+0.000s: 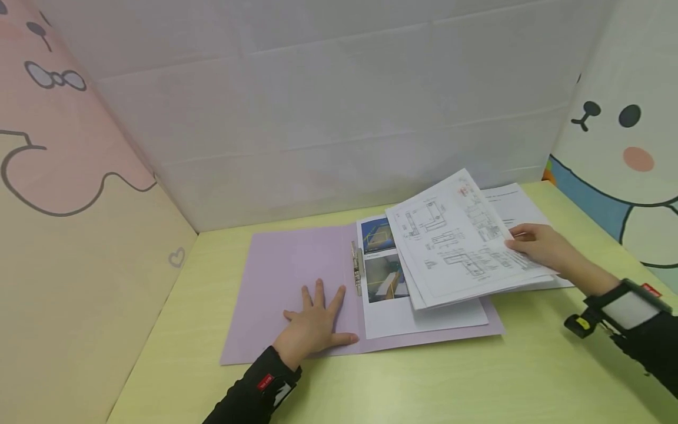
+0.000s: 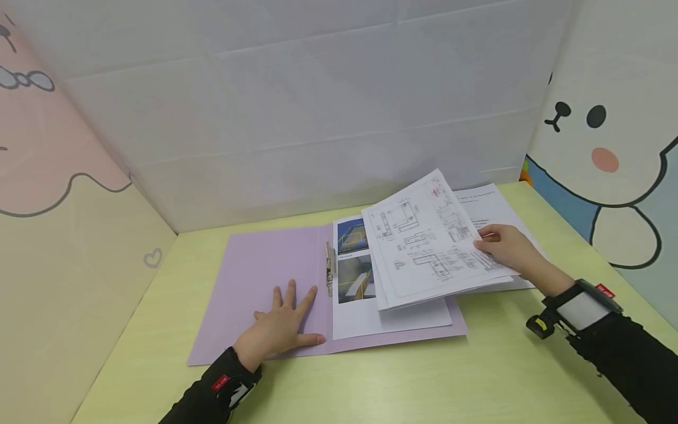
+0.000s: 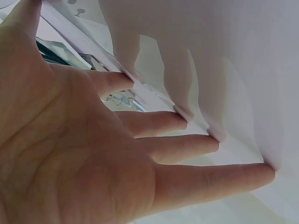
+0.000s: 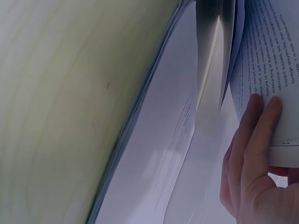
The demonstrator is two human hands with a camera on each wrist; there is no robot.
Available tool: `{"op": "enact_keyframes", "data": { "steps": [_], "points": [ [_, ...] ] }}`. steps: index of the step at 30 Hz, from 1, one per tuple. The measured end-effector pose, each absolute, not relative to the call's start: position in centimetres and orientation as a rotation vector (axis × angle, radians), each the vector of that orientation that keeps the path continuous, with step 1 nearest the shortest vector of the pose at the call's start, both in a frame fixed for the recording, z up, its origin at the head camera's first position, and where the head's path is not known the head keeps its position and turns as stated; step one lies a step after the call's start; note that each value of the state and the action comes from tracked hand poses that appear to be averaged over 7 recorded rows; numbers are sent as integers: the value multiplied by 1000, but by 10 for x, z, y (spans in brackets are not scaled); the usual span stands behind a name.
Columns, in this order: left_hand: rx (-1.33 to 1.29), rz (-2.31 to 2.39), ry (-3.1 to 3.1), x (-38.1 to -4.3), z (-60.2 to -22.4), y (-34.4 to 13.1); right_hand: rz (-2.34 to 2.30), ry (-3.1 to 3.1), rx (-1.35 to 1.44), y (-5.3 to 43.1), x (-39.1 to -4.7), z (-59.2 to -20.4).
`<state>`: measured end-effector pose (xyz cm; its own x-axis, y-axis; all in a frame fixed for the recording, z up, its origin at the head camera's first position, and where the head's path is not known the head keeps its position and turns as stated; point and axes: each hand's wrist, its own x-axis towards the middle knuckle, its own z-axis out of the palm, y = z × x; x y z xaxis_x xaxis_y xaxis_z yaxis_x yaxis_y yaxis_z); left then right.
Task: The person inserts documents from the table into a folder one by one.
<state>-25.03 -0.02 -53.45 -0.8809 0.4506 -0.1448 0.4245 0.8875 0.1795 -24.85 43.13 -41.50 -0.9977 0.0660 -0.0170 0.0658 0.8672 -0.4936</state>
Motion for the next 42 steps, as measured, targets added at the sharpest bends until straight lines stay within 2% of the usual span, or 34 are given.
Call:
{"op": "enact_keyframes", "data": {
  "steps": [12, 36, 42],
  "points": [
    [694, 170, 2862, -254, -514, 24, 933, -3020, -88, 434, -246, -414],
    [682, 141, 2859, -254, -514, 25, 1198, -3031, -125, 398, -245, -426],
    [665, 144, 2857, -252, -508, 33, 1264, -3043, -133, 402, -247, -427]
  ]
}}
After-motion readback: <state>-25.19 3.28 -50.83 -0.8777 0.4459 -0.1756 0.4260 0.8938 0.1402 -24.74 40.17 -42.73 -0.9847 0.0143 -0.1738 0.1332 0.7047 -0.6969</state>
